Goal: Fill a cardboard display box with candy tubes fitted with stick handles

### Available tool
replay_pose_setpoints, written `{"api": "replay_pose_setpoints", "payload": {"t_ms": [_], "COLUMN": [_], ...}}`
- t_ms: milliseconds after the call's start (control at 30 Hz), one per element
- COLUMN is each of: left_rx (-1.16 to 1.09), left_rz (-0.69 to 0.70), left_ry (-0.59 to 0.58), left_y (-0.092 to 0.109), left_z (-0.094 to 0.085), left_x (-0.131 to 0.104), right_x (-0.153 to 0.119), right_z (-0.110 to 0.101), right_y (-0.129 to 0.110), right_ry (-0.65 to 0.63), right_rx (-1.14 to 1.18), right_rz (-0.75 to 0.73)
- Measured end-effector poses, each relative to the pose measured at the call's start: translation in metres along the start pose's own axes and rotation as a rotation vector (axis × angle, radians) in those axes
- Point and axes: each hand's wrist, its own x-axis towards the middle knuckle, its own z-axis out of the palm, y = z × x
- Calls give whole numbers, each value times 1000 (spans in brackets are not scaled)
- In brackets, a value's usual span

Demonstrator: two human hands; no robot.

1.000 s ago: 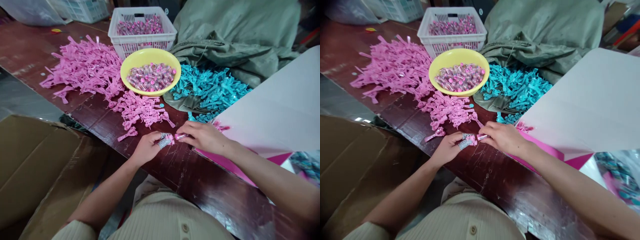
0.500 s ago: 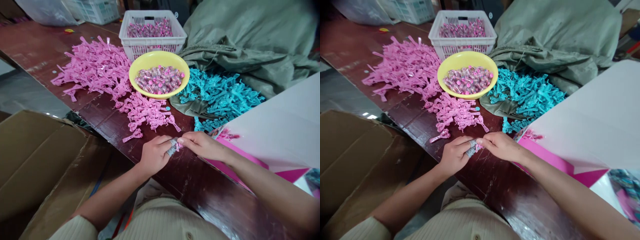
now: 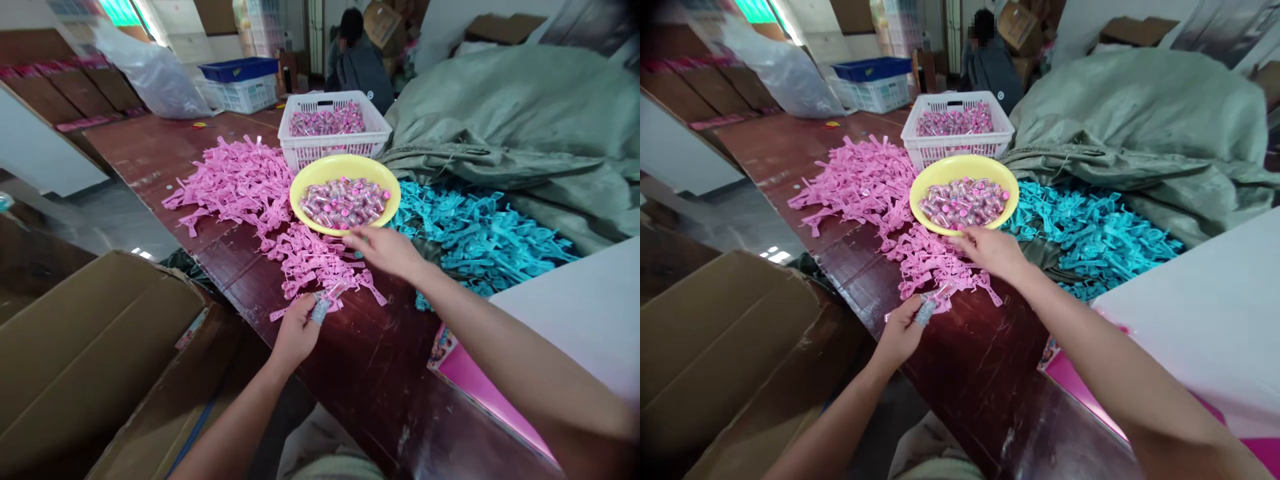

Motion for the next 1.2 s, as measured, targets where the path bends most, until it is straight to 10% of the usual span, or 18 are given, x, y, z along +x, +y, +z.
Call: {"api": "replay_pose_setpoints", "payload": {"t_ms": [167, 300, 500, 667, 867, 1200], "left_rx": [-486, -604, -694, -706, -490, -147], "left_rz": [-256, -254, -408, -351, -154, 24], "left_ry": [-25, -38, -82, -243, -341, -409], "left_y": [6, 16, 24, 39, 53, 62], "left_z": [22, 32, 25, 40, 65, 85], "left_x": [6, 8, 3, 0, -9, -29], "right_x": [86, 95, -34, -144, -184, -247], "right_z": [1, -11, -19, 7, 4, 13], "right_y": [-9, -18, 9, 26, 29, 46], "right_ry": [-28, -38, -75, -109, 118, -91], "right_rx": [-163, -122, 379, 705, 468, 855], "right_rz": [144, 83, -168, -86, -269, 162]}}
